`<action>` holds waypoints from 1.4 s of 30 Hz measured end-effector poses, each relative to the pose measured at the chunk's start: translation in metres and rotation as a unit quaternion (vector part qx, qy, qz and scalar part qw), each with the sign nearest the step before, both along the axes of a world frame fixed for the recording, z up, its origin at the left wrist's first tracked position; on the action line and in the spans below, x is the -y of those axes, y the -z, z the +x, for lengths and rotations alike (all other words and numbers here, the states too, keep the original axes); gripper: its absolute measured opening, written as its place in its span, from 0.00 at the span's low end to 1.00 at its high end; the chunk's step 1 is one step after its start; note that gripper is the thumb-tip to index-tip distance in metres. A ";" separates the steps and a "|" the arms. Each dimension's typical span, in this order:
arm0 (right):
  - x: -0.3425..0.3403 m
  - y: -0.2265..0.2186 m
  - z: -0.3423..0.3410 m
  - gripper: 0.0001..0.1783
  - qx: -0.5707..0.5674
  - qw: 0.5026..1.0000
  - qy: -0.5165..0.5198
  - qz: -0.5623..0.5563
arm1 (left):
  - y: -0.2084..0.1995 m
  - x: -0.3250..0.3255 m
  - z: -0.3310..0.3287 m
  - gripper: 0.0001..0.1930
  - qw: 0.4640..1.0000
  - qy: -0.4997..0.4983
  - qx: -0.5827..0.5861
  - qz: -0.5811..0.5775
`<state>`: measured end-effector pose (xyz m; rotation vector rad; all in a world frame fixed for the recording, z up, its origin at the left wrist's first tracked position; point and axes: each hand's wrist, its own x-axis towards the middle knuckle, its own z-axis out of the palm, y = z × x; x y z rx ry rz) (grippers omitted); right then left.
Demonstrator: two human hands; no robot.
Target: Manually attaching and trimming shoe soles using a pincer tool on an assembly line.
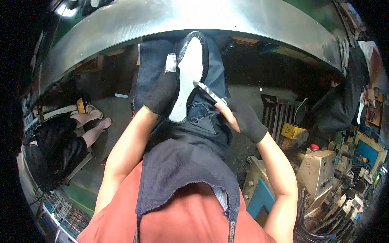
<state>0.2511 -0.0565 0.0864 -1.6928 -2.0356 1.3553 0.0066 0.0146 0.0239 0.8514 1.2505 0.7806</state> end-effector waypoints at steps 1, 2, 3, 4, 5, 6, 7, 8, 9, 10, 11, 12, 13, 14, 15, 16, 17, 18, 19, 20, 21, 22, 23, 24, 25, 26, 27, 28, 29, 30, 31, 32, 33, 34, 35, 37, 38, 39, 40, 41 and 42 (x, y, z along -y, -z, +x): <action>0.002 -0.002 0.001 0.22 -0.029 0.998 0.044 -0.019 | 0.001 0.001 0.004 0.25 0.996 -0.005 -0.082 0.045; 0.003 -0.005 0.001 0.22 -0.058 0.994 0.087 -0.037 | 0.001 0.004 0.008 0.25 0.996 -0.004 -0.082 0.045; -0.001 -0.012 0.006 0.21 -0.047 0.995 0.080 -0.031 | 0.001 0.009 0.012 0.26 0.969 0.005 -0.205 0.139; -0.005 -0.019 0.007 0.21 -0.042 0.995 0.090 -0.021 | -0.001 0.011 0.016 0.28 0.917 0.016 -0.323 0.232; -0.012 -0.024 0.007 0.21 -0.068 0.994 0.084 -0.010 | -0.003 0.007 0.017 0.32 0.926 0.028 -0.320 0.198; -0.021 -0.030 0.007 0.21 -0.094 0.993 0.077 0.001 | -0.005 0.005 0.017 0.32 0.926 0.028 -0.320 0.200; -0.031 -0.040 0.001 0.21 -0.096 0.992 0.077 0.002 | -0.004 0.005 0.015 0.30 0.936 0.038 -0.301 0.179; -0.039 -0.051 -0.005 0.21 -0.095 0.993 0.076 0.004 | -0.007 0.002 0.015 0.28 0.946 0.050 -0.278 0.160; -0.047 -0.061 -0.012 0.21 -0.109 0.991 0.070 0.021 | -0.009 0.001 0.011 0.29 0.965 0.073 -0.217 0.130; -0.052 -0.074 -0.022 0.21 -0.124 0.990 0.061 0.038 | -0.008 0.002 0.006 0.29 0.965 0.070 -0.217 0.132; -0.055 -0.085 -0.031 0.21 -0.134 0.988 0.053 0.047 | 0.000 0.005 0.003 0.33 0.965 0.069 -0.192 0.165; -0.056 -0.083 -0.036 0.21 -0.134 0.989 0.051 0.046 | 0.009 0.007 -0.001 0.36 0.963 0.068 -0.168 0.198; -0.059 -0.078 -0.040 0.21 -0.126 0.988 0.009 0.087 | 0.018 0.008 -0.007 0.43 0.962 0.101 -0.173 0.183; -0.058 -0.074 -0.040 0.21 -0.116 0.984 -0.027 0.132 | 0.009 0.007 -0.006 0.43 0.962 0.103 -0.172 0.187; -0.058 -0.060 -0.037 0.22 -0.092 0.982 -0.041 0.159 | 0.000 0.008 -0.006 0.47 0.959 0.130 -0.179 0.176; -0.056 -0.050 -0.031 0.22 -0.092 0.982 -0.041 0.158 | -0.005 0.010 -0.007 0.50 0.957 0.156 -0.185 0.160; -0.057 -0.045 -0.021 0.22 -0.018 0.993 -0.050 0.105 | -0.004 0.010 -0.007 0.55 0.955 0.151 -0.193 0.167; -0.059 -0.042 -0.015 0.23 0.058 0.995 -0.057 0.050 | -0.003 0.010 -0.009 0.55 0.955 0.149 -0.193 0.168; -0.052 -0.047 -0.015 0.24 0.096 0.994 -0.037 0.048 | -0.009 0.012 -0.011 0.54 0.954 0.157 -0.194 0.166; -0.050 -0.046 -0.014 0.24 0.096 0.994 -0.038 0.046 | -0.015 0.013 -0.012 0.53 0.953 0.166 -0.194 0.165; -0.048 -0.044 -0.012 0.25 0.081 0.996 -0.021 0.033 | -0.021 0.014 -0.011 0.53 0.950 0.169 -0.208 0.159; -0.047 -0.044 -0.012 0.25 0.066 0.998 -0.003 0.023 | -0.016 0.013 -0.011 0.53 0.950 0.170 -0.207 0.160; -0.044 -0.042 -0.011 0.25 0.067 0.997 -0.001 0.024 | -0.009 0.013 -0.012 0.50 0.964 0.135 -0.167 0.158; -0.039 -0.036 -0.010 0.25 0.038 0.999 0.032 0.014 | -0.004 0.012 -0.012 0.46 0.974 0.100 -0.128 0.156; -0.033 -0.030 -0.007 0.25 0.010 0.998 0.069 0.004 | -0.005 0.007 -0.009 0.46 0.974 0.104 -0.124 0.157; -0.028 -0.021 -0.005 0.25 0.010 0.997 0.071 0.005 | -0.011 0.000 -0.006 0.41 0.997 0.047 0.053 0.039; -0.022 -0.013 -0.002 0.24 0.012 0.996 0.087 0.005 | -0.016 -0.004 -0.003 0.35 0.970 -0.011 0.228 -0.081; -0.019 -0.011 -0.002 0.24 0.014 0.995 0.100 0.005 | -0.019 -0.006 0.002 0.35 0.970 -0.011 0.229 -0.081; -0.016 -0.012 -0.002 0.24 0.015 0.995 0.101 0.007 | -0.023 -0.008 0.009 0.32 0.999 0.009 0.052 -0.001; -0.014 -0.017 -0.003 0.25 0.009 0.989 0.134 -0.066 | -0.026 -0.010 0.012 0.28 0.988 0.028 -0.126 0.079; -0.012 -0.022 -0.005 0.25 0.002 0.977 0.165 -0.135 | -0.026 -0.008 0.011 0.30 0.976 0.049 -0.178 0.115; -0.010 -0.028 -0.006 0.25 0.000 0.978 0.165 -0.128 | -0.028 -0.005 0.011 0.30 0.975 0.047 -0.179 0.122; -0.007 -0.035 -0.007 0.25 -0.018 0.980 0.164 -0.108 | -0.032 -0.001 0.011 0.32 0.965 0.058 -0.223 0.127; -0.006 -0.040 -0.010 0.25 -0.039 0.983 0.161 -0.083 | -0.035 0.002 0.010 0.34 0.951 0.067 -0.269 0.136; -0.006 -0.047 -0.013 0.24 -0.078 0.982 0.160 -0.060 | -0.020 0.004 0.005 0.39 0.958 0.084 -0.225 0.156; -0.006 -0.055 -0.026 0.21 -0.127 0.982 0.136 0.009 | -0.008 0.004 -0.006 0.47 0.973 0.122 -0.140 0.137; -0.009 -0.053 -0.026 0.19 -0.128 0.985 0.093 0.070 | -0.015 0.007 -0.010 0.50 0.970 0.148 -0.131 0.143; -0.013 -0.052 -0.028 0.18 -0.122 0.986 0.066 0.092 | -0.011 0.010 -0.012 0.53 0.973 0.158 -0.095 0.137; -0.019 -0.040 -0.028 0.18 -0.098 0.991 0.042 0.083 | -0.003 0.012 -0.016 0.57 0.975 0.171 -0.058 0.129; -0.024 -0.032 -0.026 0.19 -0.058 0.997 0.033 0.046 | -0.005 0.012 -0.018 0.62 0.965 0.208 -0.079 0.140; -0.027 -0.025 -0.023 0.20 -0.016 0.999 0.027 0.007 | -0.005 0.013 -0.019 0.63 0.947 0.225 -0.131 0.187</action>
